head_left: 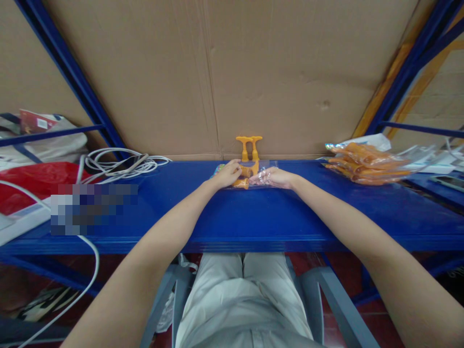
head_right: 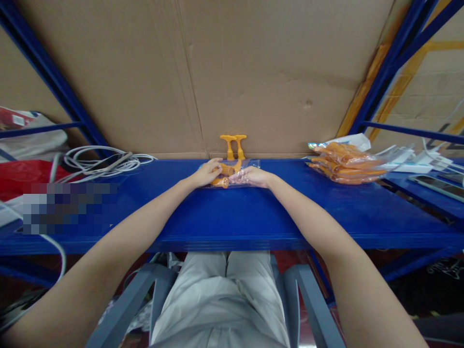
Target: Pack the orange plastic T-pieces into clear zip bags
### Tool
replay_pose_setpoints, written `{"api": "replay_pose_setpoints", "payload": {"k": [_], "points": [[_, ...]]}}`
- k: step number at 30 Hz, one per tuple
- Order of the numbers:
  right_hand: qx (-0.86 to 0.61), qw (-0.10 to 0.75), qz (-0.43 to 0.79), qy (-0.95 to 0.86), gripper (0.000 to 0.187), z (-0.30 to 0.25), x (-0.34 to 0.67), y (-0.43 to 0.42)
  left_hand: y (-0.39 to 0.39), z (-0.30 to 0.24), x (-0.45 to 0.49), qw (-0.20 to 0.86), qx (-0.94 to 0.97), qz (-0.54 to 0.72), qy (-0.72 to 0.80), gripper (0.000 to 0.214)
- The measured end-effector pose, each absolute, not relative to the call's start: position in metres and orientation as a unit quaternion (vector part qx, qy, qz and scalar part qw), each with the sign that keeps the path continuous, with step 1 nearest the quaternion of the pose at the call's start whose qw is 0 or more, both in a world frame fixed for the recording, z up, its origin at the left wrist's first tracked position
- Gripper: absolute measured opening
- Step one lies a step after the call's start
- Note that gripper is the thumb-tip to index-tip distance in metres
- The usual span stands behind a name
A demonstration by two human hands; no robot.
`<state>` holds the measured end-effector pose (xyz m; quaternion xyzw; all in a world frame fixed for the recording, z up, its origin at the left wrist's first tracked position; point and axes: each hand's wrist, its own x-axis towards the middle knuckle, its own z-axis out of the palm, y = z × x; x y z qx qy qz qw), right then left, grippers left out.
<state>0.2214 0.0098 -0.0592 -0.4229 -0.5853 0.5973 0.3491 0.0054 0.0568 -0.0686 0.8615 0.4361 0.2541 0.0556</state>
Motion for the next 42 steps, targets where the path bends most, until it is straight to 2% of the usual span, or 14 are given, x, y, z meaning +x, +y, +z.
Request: {"api": "replay_pose_setpoints", "payload": {"k": [6,15,22,25,29,33,37,42], "points": [[-0.414,0.344,0.621,-0.570,0.024,-0.058,0.217,0.010,0.059,-0.072,0.008,0.053,0.867,0.251,0.427,0.024],[-0.419,0.332,0.590,-0.606,0.028,-0.060,0.213,0.017,0.068,-0.076,0.004,0.078,0.879,0.214,0.419,0.013],[-0.432,0.313,0.558,-0.635,0.014,-0.044,0.217,0.020,0.072,-0.076,0.002,0.092,0.870,0.173,0.452,0.017],[-0.487,0.304,0.482,-0.662,0.013,-0.022,0.229,0.032,0.076,-0.076,-0.006,0.093,0.862,0.165,0.469,0.017],[-0.553,0.378,0.350,-0.655,0.018,0.006,0.239,0.060,0.081,-0.074,-0.025,0.090,0.852,0.169,0.488,0.016],[-0.561,0.427,0.243,-0.666,0.005,0.012,0.229,0.094,0.084,-0.069,-0.043,0.084,0.853,0.158,0.490,0.016],[-0.539,0.422,0.108,-0.721,0.026,0.000,0.208,0.121,0.083,-0.066,-0.051,0.091,0.856,0.158,0.484,0.016],[-0.553,0.359,-0.020,-0.752,0.048,-0.018,0.187,0.129,0.074,-0.062,-0.050,0.099,0.853,0.150,0.490,0.016]]}}
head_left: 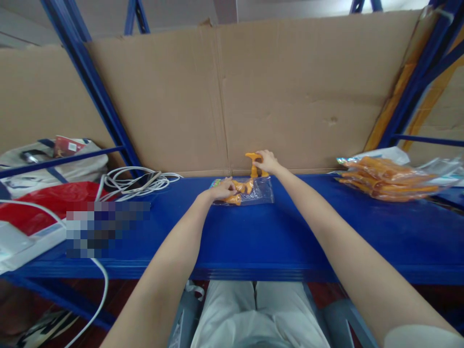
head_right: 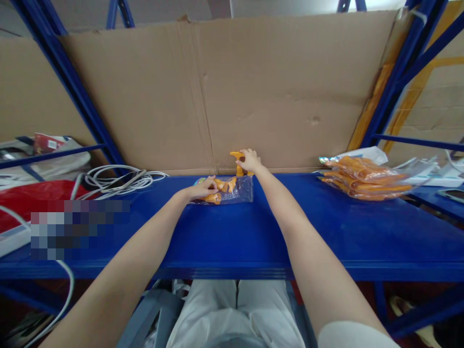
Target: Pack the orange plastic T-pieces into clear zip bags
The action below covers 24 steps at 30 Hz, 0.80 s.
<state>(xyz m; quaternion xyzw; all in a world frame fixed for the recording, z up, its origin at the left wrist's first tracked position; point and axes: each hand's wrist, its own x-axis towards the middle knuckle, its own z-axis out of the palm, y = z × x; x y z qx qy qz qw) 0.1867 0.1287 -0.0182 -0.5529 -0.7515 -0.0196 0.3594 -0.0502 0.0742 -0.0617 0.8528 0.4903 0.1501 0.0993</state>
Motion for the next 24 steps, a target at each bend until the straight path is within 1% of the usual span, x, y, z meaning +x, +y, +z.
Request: {"api": "replay_pose_setpoints", "payload": {"k": [4,8,10,15,21,24], "points": [[-0.549,0.340,-0.075,-0.760,0.050,-0.024,0.176,0.125,0.070,-0.059,-0.048,0.097,0.860,0.148,0.478,0.016],[-0.533,0.325,-0.066,-0.778,0.055,-0.024,0.169,0.125,0.073,-0.060,-0.047,0.091,0.866,0.139,0.472,0.018],[-0.541,0.328,-0.062,-0.772,0.052,-0.024,0.168,0.126,0.074,-0.060,-0.046,0.089,0.863,0.132,0.480,0.019],[-0.583,0.336,-0.034,-0.739,0.037,-0.025,0.171,0.127,0.071,-0.059,-0.043,0.082,0.860,0.115,0.490,0.019],[-0.581,0.321,-0.149,-0.733,0.032,-0.026,0.173,0.120,0.064,-0.053,-0.040,0.073,0.849,0.081,0.516,0.020],[-0.580,0.308,-0.159,-0.737,0.034,-0.025,0.174,0.117,0.062,-0.052,-0.038,0.075,0.851,0.074,0.514,0.020]]}}
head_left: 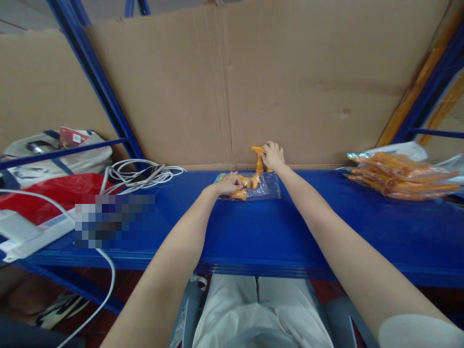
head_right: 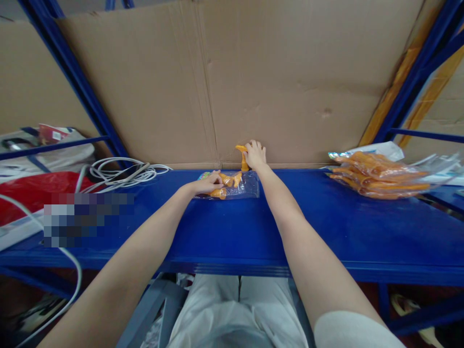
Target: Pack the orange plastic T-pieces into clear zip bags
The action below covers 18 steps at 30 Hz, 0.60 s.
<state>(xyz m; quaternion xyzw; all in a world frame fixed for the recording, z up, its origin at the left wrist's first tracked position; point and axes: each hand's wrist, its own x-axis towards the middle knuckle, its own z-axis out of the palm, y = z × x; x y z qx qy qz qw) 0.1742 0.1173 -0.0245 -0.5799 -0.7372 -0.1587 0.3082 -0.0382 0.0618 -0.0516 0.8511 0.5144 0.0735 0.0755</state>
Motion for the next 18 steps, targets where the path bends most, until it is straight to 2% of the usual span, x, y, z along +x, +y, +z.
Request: {"api": "replay_pose_setpoints", "payload": {"k": [10,14,18], "points": [[-0.616,0.250,-0.129,-0.736,0.034,-0.007,0.184,0.120,0.061,-0.051,-0.035,0.084,0.850,0.076,0.515,0.016],[-0.613,0.253,-0.083,-0.744,0.034,-0.007,0.202,0.125,0.065,-0.053,-0.037,0.083,0.847,0.078,0.519,0.017],[-0.594,0.264,-0.098,-0.754,0.027,-0.011,0.232,0.123,0.069,-0.057,-0.038,0.084,0.849,0.084,0.515,0.018]]}}
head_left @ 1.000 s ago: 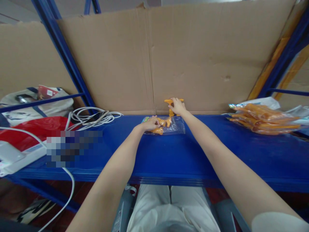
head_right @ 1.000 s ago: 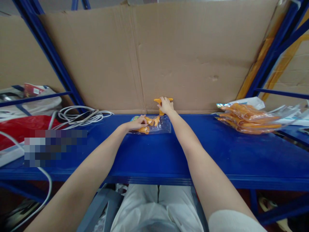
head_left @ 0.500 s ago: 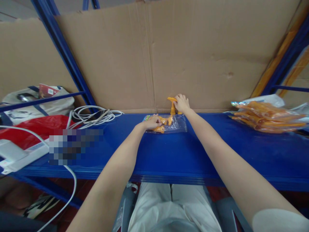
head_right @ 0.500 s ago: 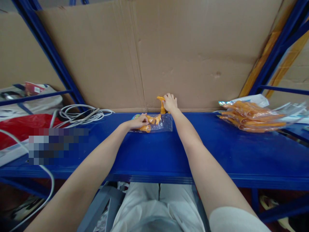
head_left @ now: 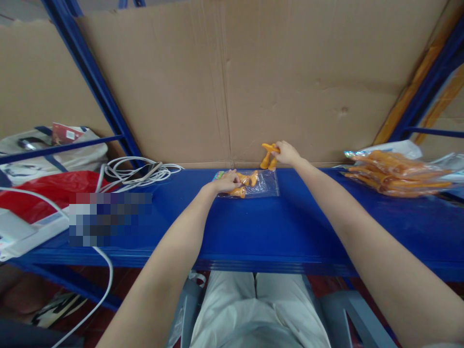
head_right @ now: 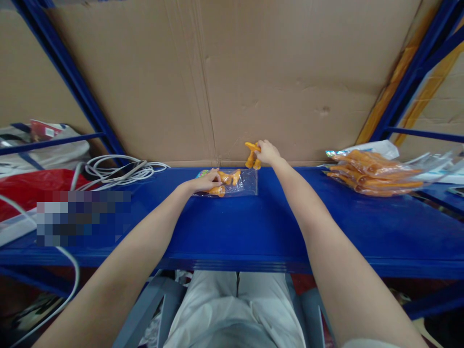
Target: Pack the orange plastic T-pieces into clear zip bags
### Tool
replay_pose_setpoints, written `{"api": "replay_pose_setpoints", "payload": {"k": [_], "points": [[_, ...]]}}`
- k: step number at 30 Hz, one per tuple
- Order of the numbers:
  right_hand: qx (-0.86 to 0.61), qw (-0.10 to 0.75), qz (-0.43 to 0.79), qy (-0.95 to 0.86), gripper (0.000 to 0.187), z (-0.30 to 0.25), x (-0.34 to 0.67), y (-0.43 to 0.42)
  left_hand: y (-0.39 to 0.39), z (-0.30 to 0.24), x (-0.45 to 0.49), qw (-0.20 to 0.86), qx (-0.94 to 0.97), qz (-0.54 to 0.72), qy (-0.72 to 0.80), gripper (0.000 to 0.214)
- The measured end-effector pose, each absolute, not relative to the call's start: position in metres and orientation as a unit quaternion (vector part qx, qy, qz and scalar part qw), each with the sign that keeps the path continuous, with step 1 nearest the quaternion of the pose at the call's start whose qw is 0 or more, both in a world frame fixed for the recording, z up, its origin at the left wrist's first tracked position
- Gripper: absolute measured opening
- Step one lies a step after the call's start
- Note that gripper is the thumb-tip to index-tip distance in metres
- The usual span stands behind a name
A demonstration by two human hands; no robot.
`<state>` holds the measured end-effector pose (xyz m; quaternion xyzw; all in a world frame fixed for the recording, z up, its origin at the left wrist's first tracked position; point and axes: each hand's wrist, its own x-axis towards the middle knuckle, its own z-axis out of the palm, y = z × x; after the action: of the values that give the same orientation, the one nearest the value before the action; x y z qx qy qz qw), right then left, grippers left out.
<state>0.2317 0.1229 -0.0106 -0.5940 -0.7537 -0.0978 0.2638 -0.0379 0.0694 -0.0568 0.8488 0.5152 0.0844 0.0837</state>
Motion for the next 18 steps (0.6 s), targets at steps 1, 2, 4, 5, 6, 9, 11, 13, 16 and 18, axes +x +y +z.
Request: {"api": "replay_pose_setpoints", "payload": {"k": [1,2,4,5,6,9,11,13,16,18], "points": [[-0.594,0.267,-0.102,-0.752,0.025,-0.012,0.241,0.120,0.070,-0.057,-0.038,0.083,0.849,0.087,0.514,0.018],[-0.596,0.268,-0.105,-0.750,0.024,-0.013,0.250,0.116,0.071,-0.058,-0.038,0.083,0.849,0.090,0.513,0.018],[-0.595,0.272,-0.113,-0.748,0.021,-0.018,0.270,0.105,0.073,-0.059,-0.037,0.086,0.850,0.094,0.511,0.017],[-0.599,0.271,-0.116,-0.745,0.020,-0.022,0.280,0.099,0.074,-0.060,-0.037,0.088,0.851,0.097,0.509,0.016],[-0.606,0.267,-0.118,-0.740,0.020,-0.026,0.290,0.092,0.074,-0.061,-0.036,0.090,0.851,0.100,0.508,0.016],[-0.640,0.247,-0.102,-0.721,0.017,-0.046,0.319,0.072,0.078,-0.064,-0.033,0.090,0.846,0.119,0.512,0.015],[-0.645,0.227,-0.084,-0.725,0.017,-0.058,0.333,0.061,0.080,-0.067,-0.030,0.087,0.841,0.132,0.517,0.013],[-0.656,0.211,-0.068,-0.721,0.022,-0.065,0.342,0.053,0.080,-0.070,-0.026,0.083,0.839,0.144,0.519,0.011],[-0.684,0.149,-0.046,-0.713,0.027,-0.063,0.343,0.045,0.078,-0.073,-0.022,0.075,0.836,0.173,0.515,0.007],[-0.698,0.110,-0.054,-0.706,0.030,-0.055,0.338,0.041,0.074,-0.073,-0.020,0.071,0.838,0.193,0.506,0.007]]}}
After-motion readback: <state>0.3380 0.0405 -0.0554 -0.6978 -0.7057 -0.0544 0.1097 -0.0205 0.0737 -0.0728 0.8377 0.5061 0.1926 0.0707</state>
